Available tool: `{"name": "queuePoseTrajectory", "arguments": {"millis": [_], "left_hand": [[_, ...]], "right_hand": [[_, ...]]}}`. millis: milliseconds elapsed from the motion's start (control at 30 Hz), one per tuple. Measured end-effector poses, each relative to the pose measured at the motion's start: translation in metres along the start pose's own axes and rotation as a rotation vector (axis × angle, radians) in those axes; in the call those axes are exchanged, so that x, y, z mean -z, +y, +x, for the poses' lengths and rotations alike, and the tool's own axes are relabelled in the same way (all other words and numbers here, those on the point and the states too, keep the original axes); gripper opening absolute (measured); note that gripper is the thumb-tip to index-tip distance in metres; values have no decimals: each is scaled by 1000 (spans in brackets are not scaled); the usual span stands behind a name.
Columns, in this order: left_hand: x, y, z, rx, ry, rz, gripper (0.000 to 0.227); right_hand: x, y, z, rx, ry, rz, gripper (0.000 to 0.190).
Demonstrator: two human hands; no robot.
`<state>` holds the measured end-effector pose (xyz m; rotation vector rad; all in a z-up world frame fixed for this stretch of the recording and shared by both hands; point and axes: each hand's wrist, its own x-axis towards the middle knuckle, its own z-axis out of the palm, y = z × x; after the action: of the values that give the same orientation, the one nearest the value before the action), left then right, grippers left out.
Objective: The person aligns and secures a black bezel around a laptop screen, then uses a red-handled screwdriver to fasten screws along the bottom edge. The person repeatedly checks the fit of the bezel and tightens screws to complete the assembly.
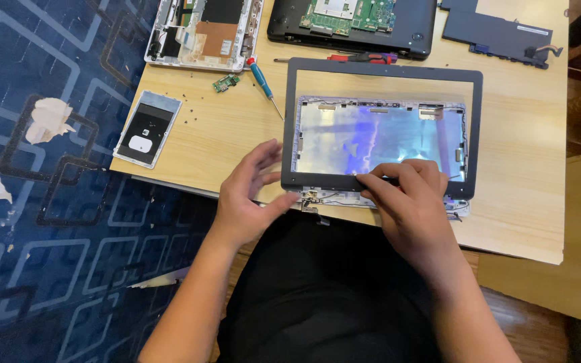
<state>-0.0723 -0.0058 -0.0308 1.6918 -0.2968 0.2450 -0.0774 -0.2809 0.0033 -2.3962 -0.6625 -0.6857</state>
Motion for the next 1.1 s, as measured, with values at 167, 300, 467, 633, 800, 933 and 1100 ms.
{"name": "queuePoseTrajectory", "arguments": {"millis": [167,300,467,633,800,933,1100], "left_hand": [[3,18,-18,290,-31,-139,51],[-5,6,-51,500,-71,-36,28],[-16,-9,-66,494,-11,-136,26],[-29,0,-62,497,-25,-120,27],[-32,3,-65,560,52,-96,26],[-27,-7,-68,528,113,-133,29],[-25,7,-61,572,122,-69,36]], "right_hand": [[22,-22,-18,66,-57,-117,14],[26,-22,-59,62,-120,-179,26],[40,-6,-89,-73,33,-183,35],[52,-9,-108,-40,274,-169,10],[34,-8,-100,-186,831,268,26],[73,0,-102,-156,783,-44,21],[93,15,-78,-794,-176,-208,35]]}}
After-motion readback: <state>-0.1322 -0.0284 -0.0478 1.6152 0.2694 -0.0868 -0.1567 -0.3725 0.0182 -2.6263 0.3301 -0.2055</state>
